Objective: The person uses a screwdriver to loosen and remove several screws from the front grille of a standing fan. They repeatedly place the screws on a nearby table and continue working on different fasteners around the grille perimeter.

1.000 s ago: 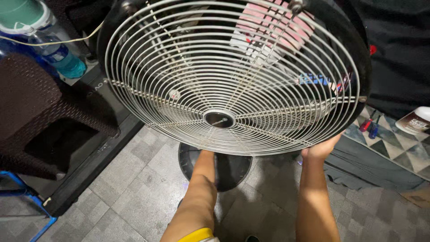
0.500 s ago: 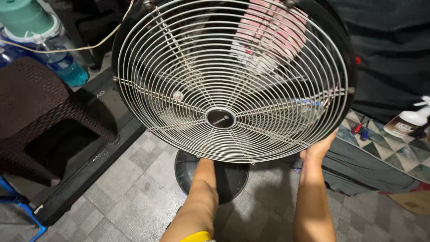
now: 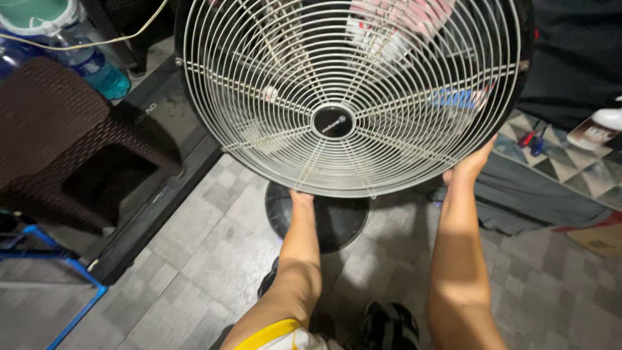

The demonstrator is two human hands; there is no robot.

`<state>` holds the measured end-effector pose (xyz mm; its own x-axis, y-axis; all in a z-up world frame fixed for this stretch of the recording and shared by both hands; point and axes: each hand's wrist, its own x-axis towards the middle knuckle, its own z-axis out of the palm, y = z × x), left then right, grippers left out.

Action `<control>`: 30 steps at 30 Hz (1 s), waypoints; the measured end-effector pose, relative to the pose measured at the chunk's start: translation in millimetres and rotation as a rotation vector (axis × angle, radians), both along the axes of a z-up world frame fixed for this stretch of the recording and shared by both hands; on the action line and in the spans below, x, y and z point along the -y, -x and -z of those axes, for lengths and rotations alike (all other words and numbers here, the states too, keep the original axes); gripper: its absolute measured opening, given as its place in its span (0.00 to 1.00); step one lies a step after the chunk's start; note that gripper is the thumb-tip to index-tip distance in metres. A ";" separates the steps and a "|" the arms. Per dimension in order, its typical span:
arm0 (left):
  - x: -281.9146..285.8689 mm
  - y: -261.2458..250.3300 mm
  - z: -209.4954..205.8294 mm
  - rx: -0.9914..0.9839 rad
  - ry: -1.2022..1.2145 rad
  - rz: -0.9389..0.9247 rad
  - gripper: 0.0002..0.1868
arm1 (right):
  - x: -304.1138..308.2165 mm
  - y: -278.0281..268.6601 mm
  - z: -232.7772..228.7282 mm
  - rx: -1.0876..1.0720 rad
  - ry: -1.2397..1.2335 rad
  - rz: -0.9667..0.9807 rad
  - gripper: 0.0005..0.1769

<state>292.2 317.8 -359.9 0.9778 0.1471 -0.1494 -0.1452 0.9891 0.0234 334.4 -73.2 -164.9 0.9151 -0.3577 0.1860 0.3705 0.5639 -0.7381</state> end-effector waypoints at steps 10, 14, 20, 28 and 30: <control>-27.1 62.3 -74.0 -0.236 -0.035 -0.001 0.36 | 6.0 -31.3 8.2 -0.045 -0.025 -0.059 0.40; -25.2 60.1 -80.1 -0.242 -0.081 -0.056 0.35 | 2.6 -32.5 11.0 -0.036 -0.045 -0.063 0.38; -30.8 42.4 -66.4 -0.064 -0.062 -0.068 0.33 | -3.0 -31.6 12.5 0.011 -0.007 -0.071 0.37; -28.2 54.3 -52.0 -0.218 -0.069 0.036 0.43 | -12.1 -15.5 11.1 -0.034 -0.046 -0.021 0.38; -22.4 62.5 -39.6 -0.336 -0.119 0.117 0.54 | -18.6 -6.5 10.7 -0.020 -0.079 -0.022 0.37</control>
